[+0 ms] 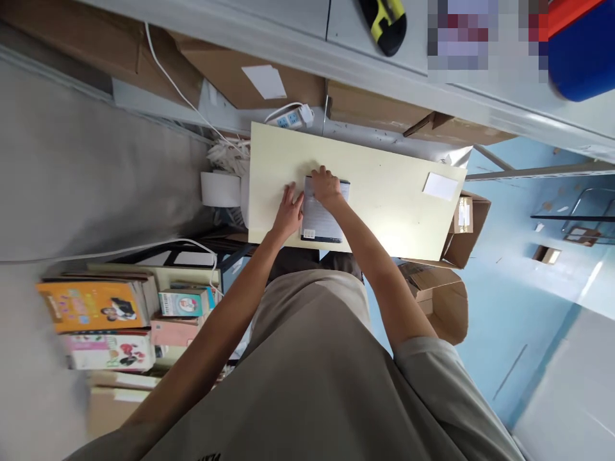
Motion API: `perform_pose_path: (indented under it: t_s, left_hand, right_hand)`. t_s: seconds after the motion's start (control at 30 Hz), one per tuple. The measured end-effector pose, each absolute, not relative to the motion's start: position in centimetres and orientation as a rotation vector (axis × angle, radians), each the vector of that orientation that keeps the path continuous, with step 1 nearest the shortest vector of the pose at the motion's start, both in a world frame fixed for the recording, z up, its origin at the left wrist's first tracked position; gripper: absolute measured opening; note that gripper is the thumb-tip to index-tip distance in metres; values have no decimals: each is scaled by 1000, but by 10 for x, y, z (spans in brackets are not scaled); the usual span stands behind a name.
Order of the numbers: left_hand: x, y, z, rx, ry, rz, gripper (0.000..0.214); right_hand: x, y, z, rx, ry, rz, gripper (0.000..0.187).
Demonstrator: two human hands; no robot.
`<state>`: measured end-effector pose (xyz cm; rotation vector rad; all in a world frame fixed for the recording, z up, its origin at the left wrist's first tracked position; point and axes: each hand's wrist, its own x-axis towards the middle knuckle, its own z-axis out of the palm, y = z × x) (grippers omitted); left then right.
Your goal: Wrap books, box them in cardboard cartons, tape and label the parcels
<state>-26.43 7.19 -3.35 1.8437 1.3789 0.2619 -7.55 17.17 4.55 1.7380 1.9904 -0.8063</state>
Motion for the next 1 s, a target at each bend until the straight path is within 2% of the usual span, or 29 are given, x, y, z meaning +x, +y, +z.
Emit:
perform_pose_path:
  t_s: [0.2, 0.33, 0.4, 0.6, 0.67, 0.77, 0.9, 1.0]
  left_hand:
    - [-272, 79, -16, 1889, 1387, 152, 72]
    - [-272, 97, 3, 1926, 1369, 184, 74]
    - [-267, 116, 25, 1994, 1349, 291, 74]
    - [-224, 209, 160, 2280, 1224, 903, 72]
    - [-208, 244, 211, 2345, 1200, 990, 73]
    - [-192, 285, 267, 2416, 1200, 1000, 74]
    - [-190, 302, 293, 2468, 1202, 987, 73]
    - [-201, 284, 278, 2456, 1226, 954, 73]
  right_hand:
    - [-79, 129, 76, 1954, 1964, -869, 61]
    - [-78, 101, 104, 2016, 1991, -951, 74]
    - [-69, 99, 122, 2071, 2138, -859, 76]
    - [-25, 170, 229, 2343, 2607, -229, 63]
    - [-17, 206, 269, 2462, 2611, -57, 64]
    - [-16, 255, 308, 2521, 2523, 1, 63]
    - [-23, 294, 318, 2482, 2373, -108, 56]
    - [-24, 297, 309, 2451, 2431, -157, 55]
